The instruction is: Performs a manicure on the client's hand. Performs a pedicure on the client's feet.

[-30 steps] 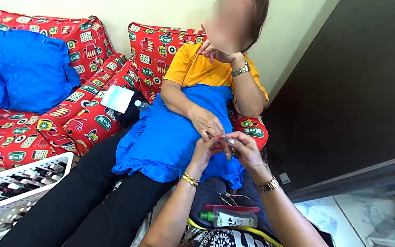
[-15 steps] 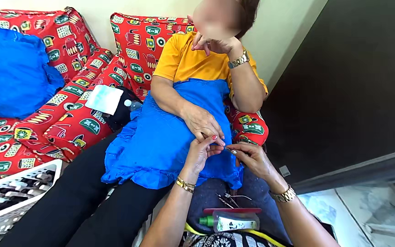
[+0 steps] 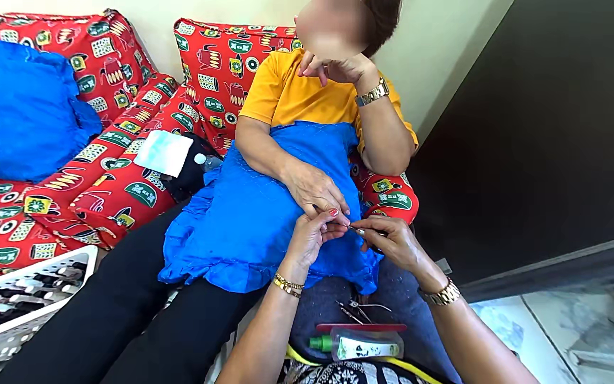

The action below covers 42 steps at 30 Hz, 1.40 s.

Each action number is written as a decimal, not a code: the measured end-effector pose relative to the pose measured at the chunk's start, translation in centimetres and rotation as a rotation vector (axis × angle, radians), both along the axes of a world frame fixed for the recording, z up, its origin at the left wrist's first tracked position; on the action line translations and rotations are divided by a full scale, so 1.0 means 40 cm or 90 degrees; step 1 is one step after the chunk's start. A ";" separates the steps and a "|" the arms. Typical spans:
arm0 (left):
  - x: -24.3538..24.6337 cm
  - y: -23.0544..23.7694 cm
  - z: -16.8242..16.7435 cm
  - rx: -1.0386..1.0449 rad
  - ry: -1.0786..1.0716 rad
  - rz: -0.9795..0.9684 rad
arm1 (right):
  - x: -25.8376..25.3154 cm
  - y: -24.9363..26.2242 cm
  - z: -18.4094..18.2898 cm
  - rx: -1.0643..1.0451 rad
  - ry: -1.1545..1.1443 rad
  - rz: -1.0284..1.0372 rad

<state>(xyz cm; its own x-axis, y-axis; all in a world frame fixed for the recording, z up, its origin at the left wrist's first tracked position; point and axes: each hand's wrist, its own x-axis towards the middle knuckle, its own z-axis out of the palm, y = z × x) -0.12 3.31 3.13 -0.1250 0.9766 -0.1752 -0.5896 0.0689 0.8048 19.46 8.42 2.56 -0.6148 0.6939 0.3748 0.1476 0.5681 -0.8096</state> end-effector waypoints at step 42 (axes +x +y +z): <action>0.007 0.006 0.002 -0.011 0.017 0.020 | -0.008 -0.004 -0.018 -0.086 0.090 0.016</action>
